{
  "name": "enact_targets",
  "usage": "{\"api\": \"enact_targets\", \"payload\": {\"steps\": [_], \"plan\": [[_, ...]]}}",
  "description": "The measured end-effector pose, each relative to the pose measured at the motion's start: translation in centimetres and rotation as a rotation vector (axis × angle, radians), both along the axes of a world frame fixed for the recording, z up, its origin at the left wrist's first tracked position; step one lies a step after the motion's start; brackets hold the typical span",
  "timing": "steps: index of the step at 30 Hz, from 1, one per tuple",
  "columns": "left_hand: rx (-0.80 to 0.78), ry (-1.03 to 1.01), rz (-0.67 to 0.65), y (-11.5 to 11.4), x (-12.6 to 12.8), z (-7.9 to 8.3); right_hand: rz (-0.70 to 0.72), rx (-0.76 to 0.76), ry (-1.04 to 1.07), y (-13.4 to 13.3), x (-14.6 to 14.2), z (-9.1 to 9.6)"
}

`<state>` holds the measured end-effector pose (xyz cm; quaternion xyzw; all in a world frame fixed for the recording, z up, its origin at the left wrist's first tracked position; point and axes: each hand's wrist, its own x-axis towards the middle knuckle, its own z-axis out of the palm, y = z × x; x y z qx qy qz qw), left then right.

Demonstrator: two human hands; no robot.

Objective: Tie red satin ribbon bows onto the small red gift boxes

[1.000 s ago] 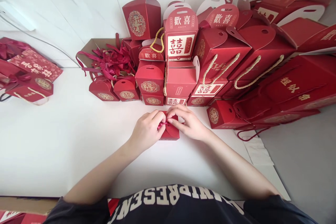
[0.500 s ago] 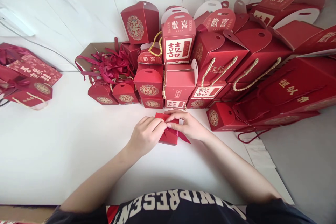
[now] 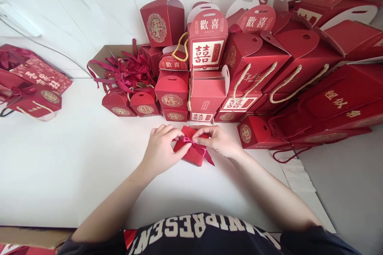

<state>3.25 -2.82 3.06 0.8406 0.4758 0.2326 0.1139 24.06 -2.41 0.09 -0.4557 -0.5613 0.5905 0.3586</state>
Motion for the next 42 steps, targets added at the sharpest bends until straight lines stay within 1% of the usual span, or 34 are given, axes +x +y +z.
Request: {"api": "enact_targets", "payload": {"steps": [2,4,7,10,14,17,20,22,25,27,29,30,31,32,34,36,37,39,42], "plan": [[-0.172,-0.119,-0.034,0.1,-0.1,0.5,0.014,0.018,-0.036,-0.1,-0.1,0.3],[-0.294,-0.222,-0.037,0.2,-0.4,0.7,0.018,0.039,-0.078,-0.3,-0.1,0.6],[-0.418,-0.283,-0.011,0.1,-0.7,0.7,0.005,0.062,-0.13,-0.6,0.1,1.0],[-0.485,-0.283,0.002,-0.1,-1.2,0.7,-0.018,0.071,-0.137,-0.8,0.5,1.2],[-0.485,-0.288,0.009,-0.4,-2.0,0.3,-0.052,0.102,-0.123,-1.0,1.3,1.0],[-0.469,-0.293,0.063,-0.4,-2.4,-0.3,-0.108,0.133,-0.166,-1.3,1.7,0.6],[-0.386,-0.272,0.119,-0.4,-2.2,-0.7,-0.169,0.203,-0.213,-1.5,1.7,0.2],[-0.31,-0.239,0.115,-0.4,-1.9,-0.9,-0.138,0.262,-0.234,-1.5,1.7,0.2],[-0.257,-0.236,0.048,-0.2,-1.7,-1.0,-0.044,0.294,-0.258,-1.4,1.7,0.5],[-0.233,-0.265,-0.044,0.0,-1.8,-1.1,-0.015,0.311,-0.271,-1.4,1.7,0.7],[-0.23,-0.288,-0.171,0.2,-2.0,-1.1,0.008,0.343,-0.274,-1.3,1.7,0.8],[-0.238,-0.31,-0.216,0.3,-2.1,-1.2,0.019,0.36,-0.271,-1.3,1.6,0.8],[-0.245,-0.343,-0.228,0.4,-2.2,-1.2,0.024,0.376,-0.268,-1.2,1.5,0.8],[-0.248,-0.373,-0.204,0.4,-2.3,-1.3,0.025,0.39,-0.265,-1.2,1.5,0.8],[-0.222,-0.383,-0.077,0.6,-2.4,-1.5,0.026,0.418,-0.256,-1.2,1.3,0.8],[-0.19,-0.306,0.055,0.7,-2.4,-1.9,0.033,0.451,-0.244,-1.1,1.2,0.8],[-0.192,-0.258,0.091,0.8,-2.4,-2.1,0.037,0.469,-0.24,-1.1,1.1,0.8],[-0.227,-0.219,0.106,0.8,-2.4,-2.5,0.042,0.496,-0.252,-1.0,1.0,0.9],[-0.29,-0.292,0.026,0.7,-2.3,-2.8,0.057,0.509,-0.296,-1.0,1.0,0.9]]}}
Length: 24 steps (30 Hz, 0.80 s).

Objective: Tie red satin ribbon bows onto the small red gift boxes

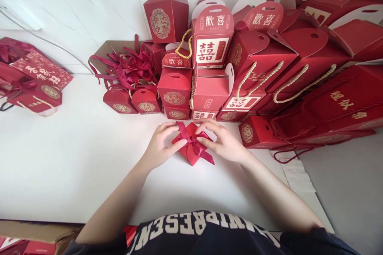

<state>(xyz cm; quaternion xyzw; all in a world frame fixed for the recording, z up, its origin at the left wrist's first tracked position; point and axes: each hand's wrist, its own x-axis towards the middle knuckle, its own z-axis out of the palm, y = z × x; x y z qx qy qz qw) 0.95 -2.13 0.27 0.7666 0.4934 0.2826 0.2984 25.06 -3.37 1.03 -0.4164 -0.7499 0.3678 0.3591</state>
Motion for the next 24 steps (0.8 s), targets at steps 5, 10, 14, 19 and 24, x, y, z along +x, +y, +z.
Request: {"api": "enact_targets", "payload": {"steps": [5,10,14,19,24], "plan": [[0.038,-0.139,-0.308,0.1,-0.7,0.6,0.026,0.021,-0.043,0.1,0.3,0.1],[0.183,-0.19,-0.427,0.5,-1.5,1.0,0.026,0.007,-0.081,0.1,0.7,0.3],[0.487,-0.086,-0.336,0.8,-1.7,0.7,0.031,-0.002,-0.085,0.1,0.8,0.2],[0.668,0.036,-0.322,1.0,-2.2,0.1,0.034,-0.004,-0.092,0.2,0.7,0.0],[0.718,0.103,-0.312,1.0,-2.4,-0.1,0.033,0.003,-0.092,0.2,0.7,-0.1]]}}
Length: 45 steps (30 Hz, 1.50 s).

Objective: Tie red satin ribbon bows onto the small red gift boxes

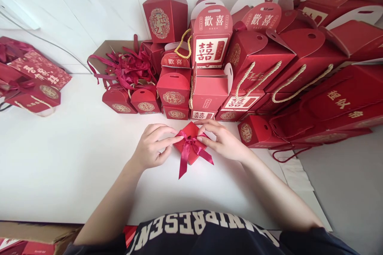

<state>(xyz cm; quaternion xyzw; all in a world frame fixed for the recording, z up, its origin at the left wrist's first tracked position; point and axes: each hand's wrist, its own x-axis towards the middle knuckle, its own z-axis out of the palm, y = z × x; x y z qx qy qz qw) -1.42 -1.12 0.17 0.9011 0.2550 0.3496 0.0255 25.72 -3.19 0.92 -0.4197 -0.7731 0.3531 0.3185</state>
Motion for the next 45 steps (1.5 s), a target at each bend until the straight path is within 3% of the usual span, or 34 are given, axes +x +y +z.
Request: {"api": "enact_targets", "payload": {"steps": [13,18,24,32,38,45], "plan": [[0.082,0.123,0.065,-0.5,1.2,-0.2,0.007,0.007,0.022,0.1,-0.1,-0.2],[0.042,0.27,0.085,-0.4,2.1,1.3,0.0,-0.012,0.043,0.0,-0.1,0.0],[0.162,0.31,0.038,0.9,2.3,3.2,0.006,-0.082,0.096,-0.1,0.0,0.7],[0.039,0.171,-0.089,1.7,1.6,1.4,0.014,-0.108,0.115,0.2,0.2,0.4],[-0.132,0.359,-0.127,1.3,2.2,2.5,-0.003,-0.088,0.105,0.2,0.2,0.2],[-0.132,0.261,-0.165,1.2,2.2,2.1,0.016,-0.093,0.115,0.1,0.2,0.5]]}}
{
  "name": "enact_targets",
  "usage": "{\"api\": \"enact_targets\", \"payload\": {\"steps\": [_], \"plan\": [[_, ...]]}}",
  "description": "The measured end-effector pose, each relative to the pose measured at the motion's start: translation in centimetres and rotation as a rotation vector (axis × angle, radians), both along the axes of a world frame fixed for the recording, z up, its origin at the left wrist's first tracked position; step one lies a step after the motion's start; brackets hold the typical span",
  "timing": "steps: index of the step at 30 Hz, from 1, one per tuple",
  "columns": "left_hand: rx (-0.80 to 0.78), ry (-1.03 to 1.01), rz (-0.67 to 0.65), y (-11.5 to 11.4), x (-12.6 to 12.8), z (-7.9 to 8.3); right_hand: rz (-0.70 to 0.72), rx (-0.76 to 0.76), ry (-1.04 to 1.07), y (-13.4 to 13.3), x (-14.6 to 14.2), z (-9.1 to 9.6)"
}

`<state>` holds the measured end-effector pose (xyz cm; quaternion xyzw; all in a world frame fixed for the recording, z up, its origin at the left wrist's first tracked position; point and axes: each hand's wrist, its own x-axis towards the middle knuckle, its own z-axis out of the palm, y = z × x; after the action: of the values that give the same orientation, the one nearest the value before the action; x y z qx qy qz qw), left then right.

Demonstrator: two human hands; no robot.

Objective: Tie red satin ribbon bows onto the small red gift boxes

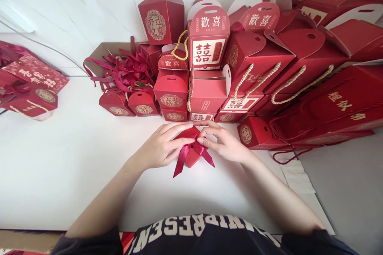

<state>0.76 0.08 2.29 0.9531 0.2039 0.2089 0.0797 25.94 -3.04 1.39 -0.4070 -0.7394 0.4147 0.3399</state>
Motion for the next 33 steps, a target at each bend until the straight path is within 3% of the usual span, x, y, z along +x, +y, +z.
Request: {"api": "enact_targets", "payload": {"steps": [7,10,16,23,27,33], "plan": [[0.03,0.177,0.065,-0.3,0.4,0.2,0.003,0.002,-0.001,0.0,0.0,0.2],[0.113,0.16,0.061,-0.4,0.4,0.4,0.034,0.001,-0.011,0.1,0.1,0.2],[0.274,0.125,0.184,0.0,-0.2,0.8,0.011,-0.011,-0.003,0.0,0.1,0.2],[0.262,-0.06,0.071,0.7,-0.8,-0.1,0.008,-0.014,-0.007,-0.1,0.0,0.1],[0.313,-0.133,0.09,0.7,-0.8,-0.9,0.01,-0.006,-0.014,-0.1,0.0,0.0],[0.258,0.016,0.076,0.4,0.0,-0.7,0.013,0.018,-0.016,0.0,-0.2,-0.1]]}}
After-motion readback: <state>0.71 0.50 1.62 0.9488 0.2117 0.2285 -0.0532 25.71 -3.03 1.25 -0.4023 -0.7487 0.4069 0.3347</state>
